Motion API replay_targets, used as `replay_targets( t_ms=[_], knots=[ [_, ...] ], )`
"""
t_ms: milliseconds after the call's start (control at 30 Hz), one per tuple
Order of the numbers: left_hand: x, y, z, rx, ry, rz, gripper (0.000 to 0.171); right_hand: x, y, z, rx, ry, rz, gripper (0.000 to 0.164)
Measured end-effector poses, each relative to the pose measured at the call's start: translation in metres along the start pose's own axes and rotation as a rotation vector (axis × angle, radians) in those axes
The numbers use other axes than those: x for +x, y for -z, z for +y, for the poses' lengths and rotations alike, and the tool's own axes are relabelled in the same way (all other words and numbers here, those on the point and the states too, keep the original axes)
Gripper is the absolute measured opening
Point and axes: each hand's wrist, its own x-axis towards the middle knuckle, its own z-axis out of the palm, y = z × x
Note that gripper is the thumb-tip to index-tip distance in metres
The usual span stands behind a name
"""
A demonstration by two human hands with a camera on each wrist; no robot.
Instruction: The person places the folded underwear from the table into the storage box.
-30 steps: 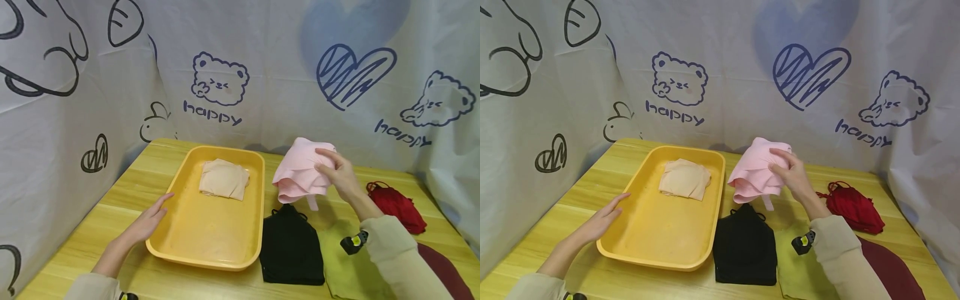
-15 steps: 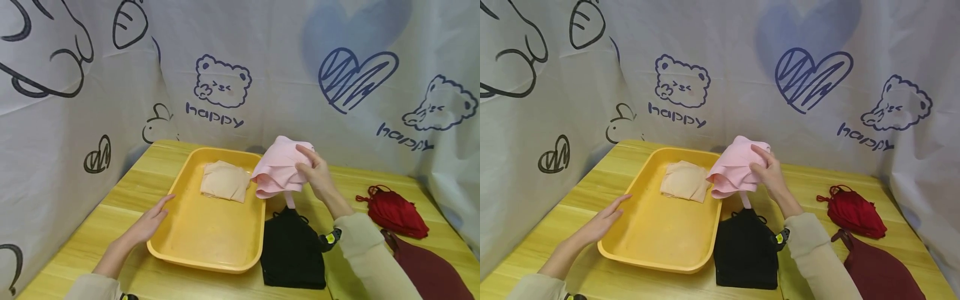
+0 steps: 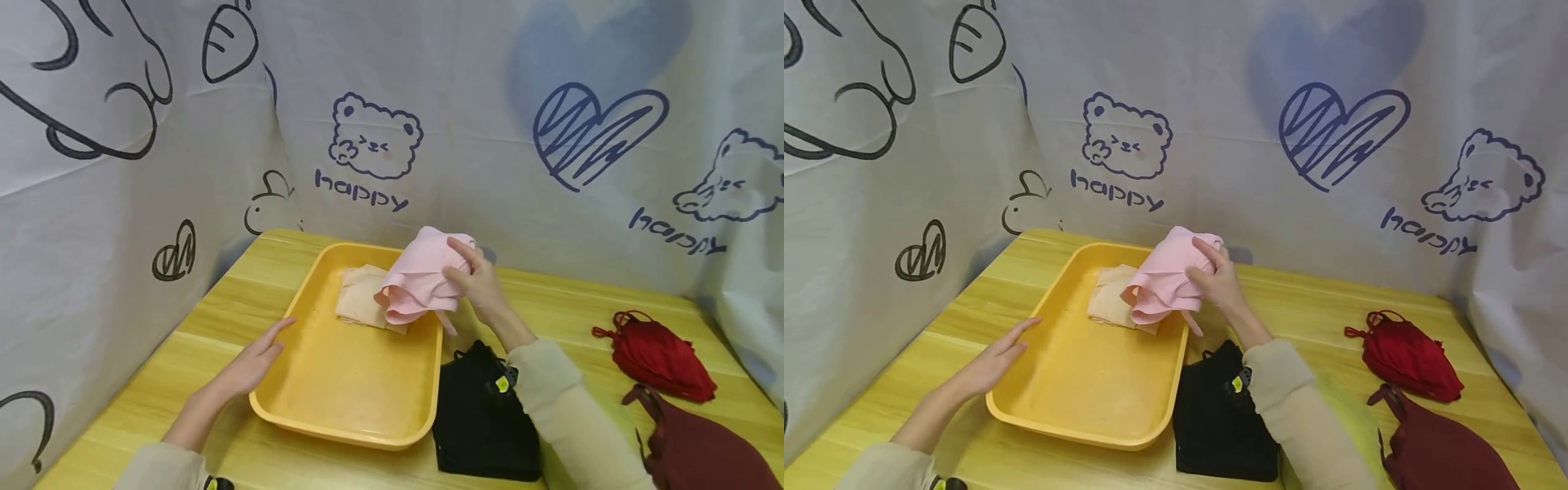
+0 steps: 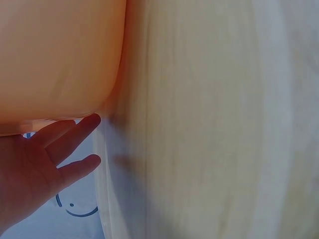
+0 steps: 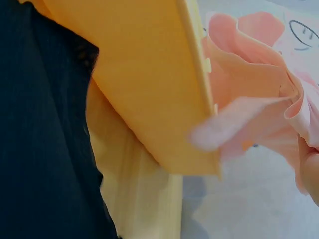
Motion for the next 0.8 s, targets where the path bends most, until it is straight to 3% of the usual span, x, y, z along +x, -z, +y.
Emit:
replay_targets(
  t_ms=[467,800],
  knots=[
    [0.001,-0.001,-0.001,-0.014,0.003,0.01,0.044,0.013,-0.041,0.018,-0.104,-0.007,-0.068,0.05],
    [0.001,-0.001,-0.004,-0.015,0.006,0.001,0.044,0.023,-0.049,0.029,-0.173,-0.011,-0.115,0.053]
  ],
)
